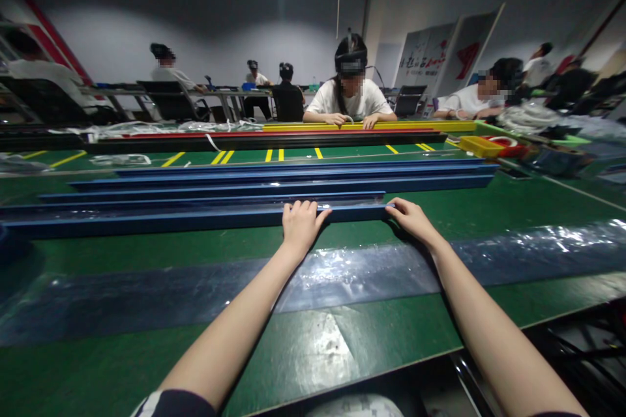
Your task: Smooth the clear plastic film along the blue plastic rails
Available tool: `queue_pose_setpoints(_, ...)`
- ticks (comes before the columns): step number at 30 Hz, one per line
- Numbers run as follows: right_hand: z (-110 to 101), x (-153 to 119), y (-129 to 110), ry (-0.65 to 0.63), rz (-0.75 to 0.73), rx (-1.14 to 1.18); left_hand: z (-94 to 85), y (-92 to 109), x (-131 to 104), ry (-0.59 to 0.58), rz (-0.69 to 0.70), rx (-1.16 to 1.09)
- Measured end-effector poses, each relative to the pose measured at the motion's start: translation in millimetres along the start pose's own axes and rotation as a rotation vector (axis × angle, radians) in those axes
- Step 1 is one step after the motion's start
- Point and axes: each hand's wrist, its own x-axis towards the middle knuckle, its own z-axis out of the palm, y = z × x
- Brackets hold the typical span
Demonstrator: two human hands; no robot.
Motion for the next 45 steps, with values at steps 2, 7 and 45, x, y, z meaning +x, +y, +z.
queue_pose_setpoints(2, -0.1, -0.3, -0.7, 0.004, 0.003, 0.004, 0.2, 0.0, 0.0, 0.004, 0.001, -0.001)
queue_pose_setpoints(7, -0.1, -0.9, -1.7, 0.011, 0.007, 0.025, -0.1, 0.2, 0.1, 0.009, -0.006, -0.002)
queue_pose_setpoints(45, 1.4, 1.1, -0.8, 0.022, 0.051, 0.085, 1.8, -0.2, -0.7, 0.001, -0.001, -0.012)
